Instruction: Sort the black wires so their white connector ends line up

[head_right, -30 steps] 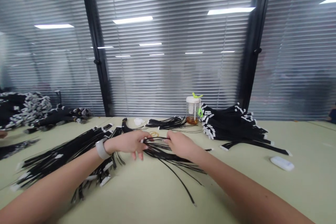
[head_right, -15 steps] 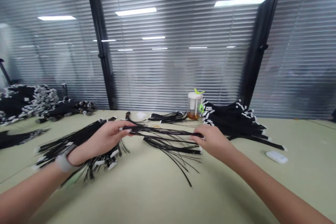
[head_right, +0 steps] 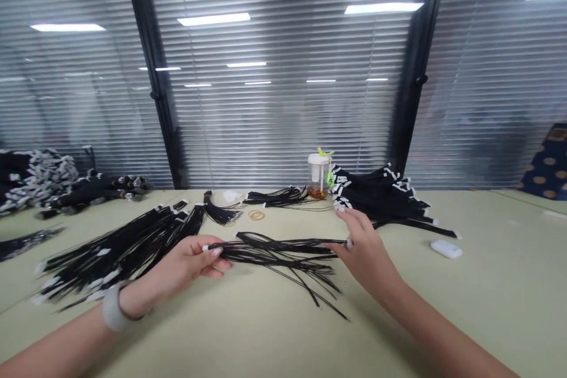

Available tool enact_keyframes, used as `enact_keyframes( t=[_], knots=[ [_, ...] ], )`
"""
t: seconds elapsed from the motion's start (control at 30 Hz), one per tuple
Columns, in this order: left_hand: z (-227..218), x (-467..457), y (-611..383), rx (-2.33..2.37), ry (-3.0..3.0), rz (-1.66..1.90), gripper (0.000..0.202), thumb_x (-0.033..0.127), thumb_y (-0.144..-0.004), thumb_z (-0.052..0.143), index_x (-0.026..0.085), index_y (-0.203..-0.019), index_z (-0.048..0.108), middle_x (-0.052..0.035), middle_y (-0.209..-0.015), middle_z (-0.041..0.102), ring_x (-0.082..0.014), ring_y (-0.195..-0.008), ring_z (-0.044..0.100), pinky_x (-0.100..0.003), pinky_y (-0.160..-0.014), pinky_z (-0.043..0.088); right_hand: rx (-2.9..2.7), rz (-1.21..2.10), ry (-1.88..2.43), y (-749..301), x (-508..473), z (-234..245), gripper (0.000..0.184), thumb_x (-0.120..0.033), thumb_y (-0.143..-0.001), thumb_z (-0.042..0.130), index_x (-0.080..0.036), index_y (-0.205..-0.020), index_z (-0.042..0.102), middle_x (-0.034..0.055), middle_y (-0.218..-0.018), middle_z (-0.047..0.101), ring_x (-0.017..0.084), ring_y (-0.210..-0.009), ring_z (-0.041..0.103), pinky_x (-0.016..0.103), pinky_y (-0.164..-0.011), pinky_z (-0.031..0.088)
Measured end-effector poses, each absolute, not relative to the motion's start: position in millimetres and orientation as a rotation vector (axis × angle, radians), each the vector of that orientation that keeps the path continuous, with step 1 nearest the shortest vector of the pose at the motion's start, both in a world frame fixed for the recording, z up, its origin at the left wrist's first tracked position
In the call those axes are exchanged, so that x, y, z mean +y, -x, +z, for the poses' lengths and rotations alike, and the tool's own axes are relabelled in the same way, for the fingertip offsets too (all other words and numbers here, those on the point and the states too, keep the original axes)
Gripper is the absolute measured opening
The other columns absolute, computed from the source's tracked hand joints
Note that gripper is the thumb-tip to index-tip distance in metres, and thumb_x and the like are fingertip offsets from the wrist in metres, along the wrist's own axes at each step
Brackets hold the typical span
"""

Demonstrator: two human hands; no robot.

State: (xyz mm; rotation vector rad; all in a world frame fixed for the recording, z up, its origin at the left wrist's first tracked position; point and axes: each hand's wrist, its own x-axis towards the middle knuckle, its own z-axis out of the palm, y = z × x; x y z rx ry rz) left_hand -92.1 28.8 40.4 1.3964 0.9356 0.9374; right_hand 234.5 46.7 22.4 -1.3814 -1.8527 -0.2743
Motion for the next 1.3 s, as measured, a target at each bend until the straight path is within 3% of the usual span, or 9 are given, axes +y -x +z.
enact_keyframes(
  t=[0.13,0.27,0.4,0.53,0.67,0.83,1.1,1.2,1.3],
  knots=[
    [38,25,95,0.813,-1.401,0.878,0.029,0.039,-0.072,0.064,0.011,-0.081,0.059,-0.0022,-0.061,0.065,-0.0091,-0.054,0.059,-0.020,-0.054,0.048,-1.972,-0.382,1.243,-247,58,8,0.030,-0.029,-0.081,0.048,-0.019,-0.110,0.052,0.0141,-0.123,0.046,0.013,-0.060,0.055,0.030,-0.057,0.050],
    [40,17,98,0.656,-1.618,0.602,0.032,0.042,-0.075,0.058,0.011,-0.083,0.061,-0.0007,-0.053,0.060,-0.0091,-0.049,0.057,-0.021,-0.054,0.047,-2.048,-0.865,0.992,-263,65,9,0.021,-0.019,-0.082,0.047,-0.020,-0.100,0.057,0.0121,-0.116,0.054,0.021,-0.089,0.059,0.031,-0.064,0.050],
    [47,7,94,0.730,-2.074,0.289,0.019,0.028,-0.081,0.049,0.013,-0.082,0.062,-0.0047,-0.069,0.063,-0.0120,-0.059,0.060,-0.022,-0.056,0.046,-1.947,-1.241,0.728,-271,59,29,0.022,-0.017,-0.075,0.061,-0.020,-0.096,0.058,0.0105,-0.105,0.060,0.023,-0.092,0.059,0.033,-0.074,0.050],
    [50,1,87,0.807,-2.684,0.298,0.020,0.009,-0.076,0.047,0.017,-0.087,0.061,-0.0034,-0.080,0.064,-0.0142,-0.073,0.059,-0.023,-0.065,0.043,-1.764,-1.382,0.687,-276,49,48,0.033,-0.029,-0.068,0.070,-0.022,-0.098,0.058,0.0094,-0.104,0.061,0.023,-0.097,0.059,0.033,-0.082,0.048],
    [50,-1,83,0.776,-2.878,0.261,0.014,0.014,-0.079,0.046,0.018,-0.084,0.058,-0.0009,-0.080,0.062,-0.0119,-0.070,0.057,-0.020,-0.061,0.041,-1.728,-1.296,0.750,-287,47,51,0.030,-0.033,-0.070,0.067,-0.023,-0.097,0.057,0.0090,-0.101,0.065,0.022,-0.090,0.062,0.031,-0.078,0.049],
    [43,7,86,0.982,-3.088,0.263,0.029,0.037,-0.088,0.036,0.018,-0.076,0.055,-0.0004,-0.074,0.061,-0.0117,-0.062,0.056,-0.023,-0.056,0.037,-1.784,-0.880,1.150,-276,42,37,0.019,-0.032,-0.081,0.048,-0.024,-0.087,0.063,0.0004,-0.062,0.067,0.017,-0.052,0.062,0.026,-0.047,0.044],
    [32,8,82,1.117,-3.236,0.204,0.020,0.028,-0.087,0.039,0.019,-0.086,0.056,-0.0031,-0.081,0.061,-0.0159,-0.078,0.056,-0.026,-0.067,0.042,-1.375,-0.068,1.183,-223,21,37,0.025,-0.038,-0.073,0.060,-0.021,-0.091,0.063,0.0044,-0.082,0.069,0.016,-0.060,0.062,0.023,-0.044,0.044],
    [32,5,79,1.016,-3.269,0.225,0.023,0.019,-0.085,0.042,0.022,-0.105,0.054,-0.0037,-0.089,0.060,-0.0149,-0.082,0.056,-0.026,-0.071,0.042,-1.365,-0.081,1.144,-225,23,46,0.021,-0.035,-0.074,0.059,-0.020,-0.089,0.063,0.0049,-0.077,0.069,0.016,-0.059,0.062,0.025,-0.045,0.045],
    [30,5,79,0.935,-3.284,0.221,0.023,0.017,-0.082,0.047,0.022,-0.103,0.057,-0.0045,-0.090,0.060,-0.0154,-0.083,0.055,-0.027,-0.074,0.041,-1.597,-0.434,0.977,-236,26,57,0.010,-0.026,-0.074,0.059,-0.021,-0.080,0.064,0.0035,-0.075,0.069,0.018,-0.066,0.063,0.029,-0.056,0.049]
  ],
)
